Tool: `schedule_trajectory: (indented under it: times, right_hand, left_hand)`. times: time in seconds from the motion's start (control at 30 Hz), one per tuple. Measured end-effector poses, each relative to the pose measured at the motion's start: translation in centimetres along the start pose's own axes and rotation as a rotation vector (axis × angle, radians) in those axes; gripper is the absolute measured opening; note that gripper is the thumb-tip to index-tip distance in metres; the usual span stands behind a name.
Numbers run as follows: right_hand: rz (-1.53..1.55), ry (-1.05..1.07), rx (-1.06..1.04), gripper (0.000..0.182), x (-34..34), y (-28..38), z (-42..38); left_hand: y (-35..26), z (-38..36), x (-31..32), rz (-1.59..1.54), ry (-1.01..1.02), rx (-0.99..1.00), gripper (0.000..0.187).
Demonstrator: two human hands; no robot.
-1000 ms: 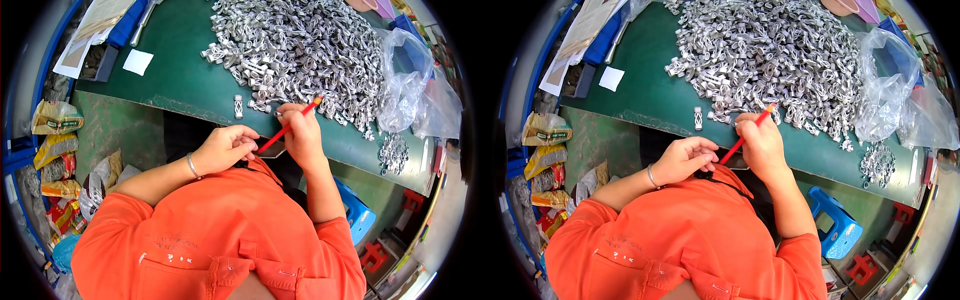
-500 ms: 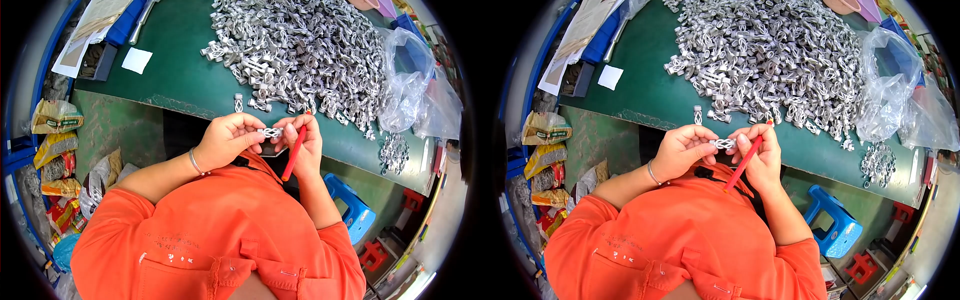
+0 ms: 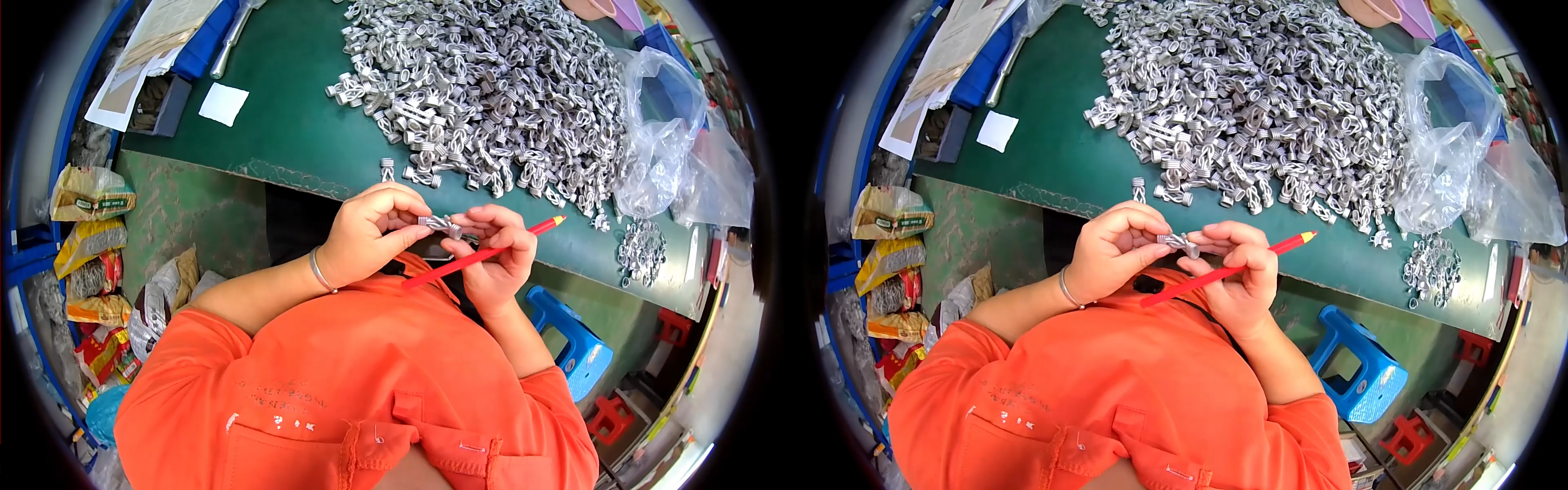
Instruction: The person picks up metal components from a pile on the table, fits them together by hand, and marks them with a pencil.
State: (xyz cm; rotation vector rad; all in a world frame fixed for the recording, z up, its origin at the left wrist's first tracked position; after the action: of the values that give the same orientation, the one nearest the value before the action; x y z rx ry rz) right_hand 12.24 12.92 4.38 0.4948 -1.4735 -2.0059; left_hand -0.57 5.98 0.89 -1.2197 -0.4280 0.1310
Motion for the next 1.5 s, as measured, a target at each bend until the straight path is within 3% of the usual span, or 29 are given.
schedule_trajectory:
  times: [0.17, 0.27, 0.47, 0.6, 0.67, 0.77, 0.87, 0.93, 1.0, 1.17, 1.23, 1.3, 1.33, 1.43, 1.5]
  right_hand:
    - [0.002, -0.003, -0.002, 0.046, 0.2, 0.4, -0.1]
    - [-0.147, 0.002, -0.057, 0.038, -0.1, 0.8, -0.1]
    - [-0.332, -0.058, 0.096, 0.026, -0.8, -1.9, 1.7]
    - [-0.632, -0.004, 0.035, 0.029, 0.7, -2.6, 3.0]
    - [-0.746, 0.045, -0.074, 0.031, 2.1, -2.2, 3.6]
    - [-0.775, 0.090, -0.134, 0.031, 2.5, -1.9, 3.3]
    - [-0.711, 0.091, -0.076, 0.029, 1.7, -1.9, 2.8]
    - [-0.342, 0.039, 0.312, 0.026, -0.1, -4.4, 2.1]
    - [0.049, -0.006, 0.516, 0.027, -0.3, -4.8, 1.5]
    - [0.359, 0.048, 0.610, 0.026, -0.1, -5.1, 0.6]
    - [0.338, 0.065, 0.542, 0.026, 0.0, -5.3, 0.4]
    - [0.323, 0.065, 0.459, 0.029, 0.1, -4.8, 0.5]
    - [0.324, 0.066, 0.458, 0.029, 0.1, -4.8, 0.4]
    - [-0.062, 0.006, 0.157, 0.032, -0.6, -2.4, 0.5]
    - [-0.092, -0.008, 0.126, 0.032, -0.6, -1.9, 0.4]
  left_hand:
    - [0.5, -0.4, 0.0, -0.053, -0.005, -0.028, 0.015]
    - [0.2, -0.6, -0.4, -0.027, 0.000, -0.023, 0.014]
    - [0.4, -1.5, -0.6, 0.424, 0.199, -0.078, 0.015]
    - [0.7, -1.7, -0.7, 0.380, 0.206, -0.086, 0.019]
    - [1.3, -1.8, -1.0, 0.332, 0.190, -0.184, 0.013]
    - [1.3, -1.6, -1.5, 0.376, 0.182, -0.232, 0.016]
    - [2.2, -1.8, -2.1, 0.174, 0.043, -0.270, 0.024]
    - [2.2, -1.5, -1.7, 0.189, 0.069, -0.274, 0.033]
    - [2.1, -1.1, -1.3, -0.002, -0.027, -0.262, 0.029]
    - [0.8, -0.2, -0.6, -0.089, -0.018, -0.234, 0.024]
    - [0.3, 0.1, -0.4, -0.080, -0.007, -0.171, 0.022]
    - [-1.5, 0.7, 0.2, 0.105, 0.099, 0.052, 0.022]
    - [-1.6, 0.7, 0.2, 0.107, 0.098, 0.052, 0.022]
    - [-1.9, 0.7, 0.2, 0.188, 0.102, 0.090, 0.021]
    - [-1.3, 0.4, 0.0, 0.154, 0.074, 0.073, 0.020]
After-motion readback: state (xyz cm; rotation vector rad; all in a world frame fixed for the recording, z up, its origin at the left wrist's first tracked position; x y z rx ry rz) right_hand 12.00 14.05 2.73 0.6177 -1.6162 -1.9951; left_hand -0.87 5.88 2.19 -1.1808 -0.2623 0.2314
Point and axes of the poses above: each hand's wrist, its own z-axis towards the middle knuckle, its own x-axis out of the palm, y = z × x, the point moved 9 cm from there along z, towards the middle knuckle, and after that the axes turned 11 degrees about x, right-handed, at the moved point
